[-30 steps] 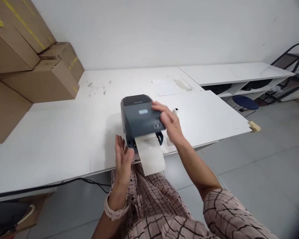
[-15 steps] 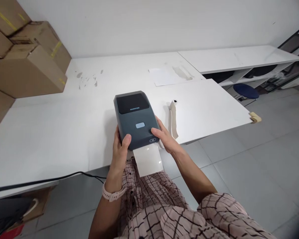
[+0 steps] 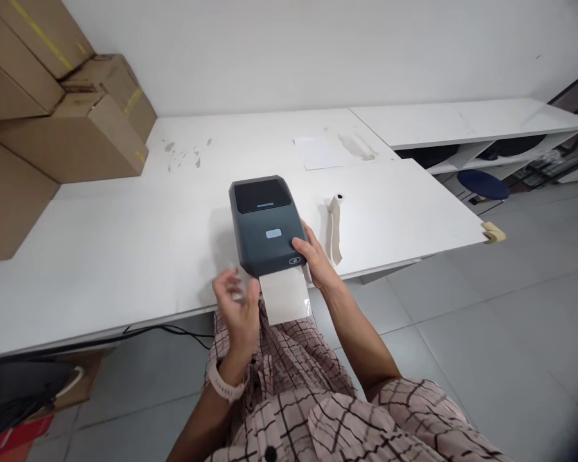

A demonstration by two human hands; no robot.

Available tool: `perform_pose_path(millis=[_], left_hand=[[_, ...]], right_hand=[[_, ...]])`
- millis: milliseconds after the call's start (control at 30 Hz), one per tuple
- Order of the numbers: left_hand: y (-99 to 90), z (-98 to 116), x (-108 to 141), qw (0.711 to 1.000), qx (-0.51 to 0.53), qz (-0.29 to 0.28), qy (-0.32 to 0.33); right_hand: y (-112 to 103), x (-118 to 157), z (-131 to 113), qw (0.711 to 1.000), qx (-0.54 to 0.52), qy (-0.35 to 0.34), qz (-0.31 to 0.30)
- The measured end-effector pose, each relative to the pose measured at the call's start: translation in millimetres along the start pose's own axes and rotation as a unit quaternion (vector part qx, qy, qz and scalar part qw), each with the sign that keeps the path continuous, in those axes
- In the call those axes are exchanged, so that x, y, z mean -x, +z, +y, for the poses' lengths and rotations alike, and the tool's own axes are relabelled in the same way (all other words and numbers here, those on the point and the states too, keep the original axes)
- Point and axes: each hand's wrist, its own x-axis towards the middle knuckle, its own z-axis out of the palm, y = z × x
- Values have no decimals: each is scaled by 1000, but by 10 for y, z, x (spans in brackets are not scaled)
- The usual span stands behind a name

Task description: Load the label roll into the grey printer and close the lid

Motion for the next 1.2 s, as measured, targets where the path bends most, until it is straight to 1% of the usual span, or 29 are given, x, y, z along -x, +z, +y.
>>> perform_pose_path(millis=[33,67,100,133,167,200,233,300,333,367,400,433,467,500,533,567,600,633,700,733,767,800,833,867,933,1000,1067,1133,1200], left_hand=[[-16,-10,117,999,3,-28,-27],[-27,-7,207,993,18,-98,-71],[-34,13,267,975,47,-176,-124],[-38,48,297,949,78,-250,-175],[-41,96,304,922,109,-304,-216],[-45,152,295,901,133,-334,-243],[-50,208,278,890,147,-347,-256],[-69,295,248,893,148,-342,-251],[-82,315,243,899,138,-337,-245],[-98,318,245,903,125,-334,-239],[-116,304,254,907,110,-333,-232],[-138,277,266,910,98,-334,-225],[-163,243,278,911,90,-339,-217],[-189,207,286,913,87,-342,-207],[-216,176,287,918,85,-337,-193],[-240,152,279,927,84,-319,-177],[-259,138,260,942,80,-286,-157],[-270,133,228,959,75,-239,-133],[-261,143,136,987,56,-132,-69],[-241,151,82,994,47,-90,-31],[-212,159,30,997,38,-66,4],[-177,162,-16,997,32,-60,33],[-142,161,-52,996,28,-70,50],[-109,152,-76,994,26,-93,54],[-63,112,-89,989,23,-143,34],[-47,45,-70,986,23,-167,8],[-47,-24,-40,984,29,-175,-7],[-48,-70,-21,983,46,-176,-4],[-39,-85,-17,985,58,-160,18]], right_hand=[[0,-1,16,1000,6,-4,2],[0,-3,31,1000,12,-8,4],[1,-6,45,1000,18,-11,6],[2,-8,55,1000,21,-14,7],[4,-9,61,1000,22,-15,7],[6,-7,60,1000,23,-13,5],[9,0,51,1000,27,-11,5],[21,30,0,997,62,-29,21],[31,54,-41,992,101,-60,41],[44,83,-91,980,152,-109,67],[60,114,-146,958,211,-172,88],[79,146,-203,928,270,-238,95],[102,176,-257,894,324,-298,84],[128,202,-307,862,370,-341,60],[157,222,-348,835,410,-367,30],[191,236,-381,814,444,-374,3],[227,245,-406,800,472,-371,-14],[266,249,-424,790,493,-363,-21],[340,249,-445,781,518,-348,-23],[369,248,-449,779,523,-345,-23],[387,249,-447,777,527,-345,-23],[392,256,-439,775,528,-345,-21],[383,271,-419,776,526,-347,-19],[359,296,-383,779,519,-351,-19],[277,371,-254,798,486,-356,-14],[177,464,-60,833,434,-343,8],[93,546,140,880,366,-301,43],[50,601,272,919,296,-253,64],[45,625,308,942,244,-222,66]])
